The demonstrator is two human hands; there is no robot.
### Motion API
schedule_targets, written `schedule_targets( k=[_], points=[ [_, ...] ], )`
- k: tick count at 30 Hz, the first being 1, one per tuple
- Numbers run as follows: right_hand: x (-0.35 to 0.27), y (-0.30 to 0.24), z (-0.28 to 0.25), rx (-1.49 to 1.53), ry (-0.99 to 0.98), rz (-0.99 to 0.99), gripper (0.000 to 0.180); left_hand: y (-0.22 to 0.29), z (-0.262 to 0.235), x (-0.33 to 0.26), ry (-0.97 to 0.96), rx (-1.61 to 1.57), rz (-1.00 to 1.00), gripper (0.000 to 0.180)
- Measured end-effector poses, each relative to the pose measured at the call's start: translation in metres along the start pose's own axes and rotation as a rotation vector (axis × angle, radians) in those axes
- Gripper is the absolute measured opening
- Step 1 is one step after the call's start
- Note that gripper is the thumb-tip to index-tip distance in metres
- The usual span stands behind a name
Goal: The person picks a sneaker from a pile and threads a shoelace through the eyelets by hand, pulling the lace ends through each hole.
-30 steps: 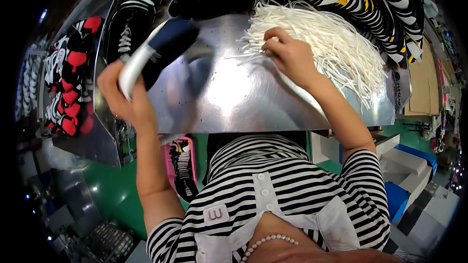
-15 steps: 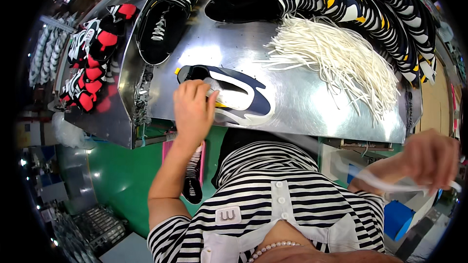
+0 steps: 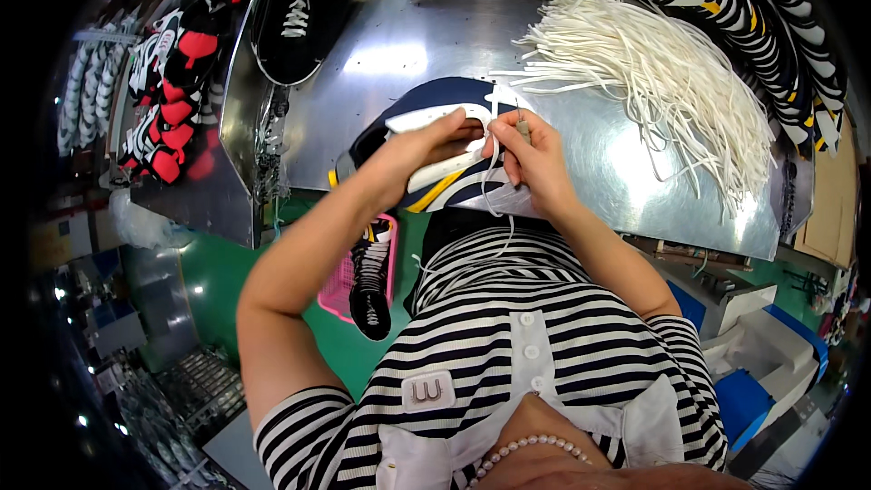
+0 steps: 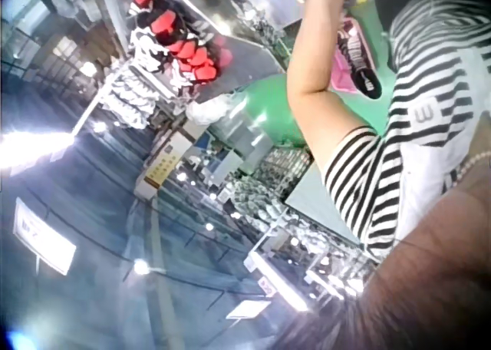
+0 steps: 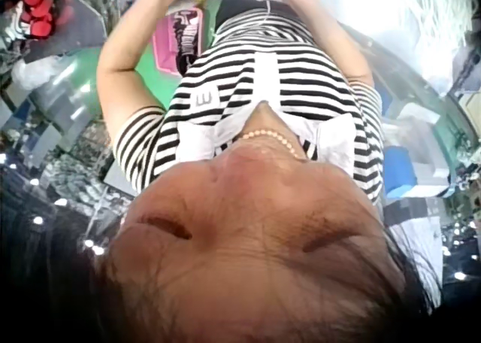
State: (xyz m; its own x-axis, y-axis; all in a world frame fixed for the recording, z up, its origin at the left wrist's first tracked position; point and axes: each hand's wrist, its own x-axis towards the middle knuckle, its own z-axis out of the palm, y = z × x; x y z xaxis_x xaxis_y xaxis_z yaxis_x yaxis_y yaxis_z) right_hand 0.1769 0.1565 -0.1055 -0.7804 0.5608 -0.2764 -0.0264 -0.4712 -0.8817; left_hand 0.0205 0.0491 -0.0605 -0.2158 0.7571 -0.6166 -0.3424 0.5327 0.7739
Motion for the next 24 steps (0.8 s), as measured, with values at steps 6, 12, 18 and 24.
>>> schedule_targets(
  k=[6, 12, 18, 24],
  points=[
    [-0.015, -0.032, -0.01, -0.074, -0.137, -0.058, 0.015, -0.011, 0.027, -0.007, -0.012, -0.348, 0.097, 0.055],
    [-0.029, -0.047, -0.007, -0.308, -0.104, -0.02, 0.014, -0.03, 0.034, -0.003, 0.091, -0.206, 0.289, 0.041],
    [-0.033, -0.041, -0.007, -0.485, -0.054, -0.048, 0.012, -0.016, 0.047, -0.016, 0.28, 0.013, 0.453, 0.027],
    [-0.052, -0.037, -0.006, -0.444, -0.093, -0.227, 0.019, -0.016, 0.046, -0.021, 0.319, 0.117, 0.356, 0.026]
  ],
)
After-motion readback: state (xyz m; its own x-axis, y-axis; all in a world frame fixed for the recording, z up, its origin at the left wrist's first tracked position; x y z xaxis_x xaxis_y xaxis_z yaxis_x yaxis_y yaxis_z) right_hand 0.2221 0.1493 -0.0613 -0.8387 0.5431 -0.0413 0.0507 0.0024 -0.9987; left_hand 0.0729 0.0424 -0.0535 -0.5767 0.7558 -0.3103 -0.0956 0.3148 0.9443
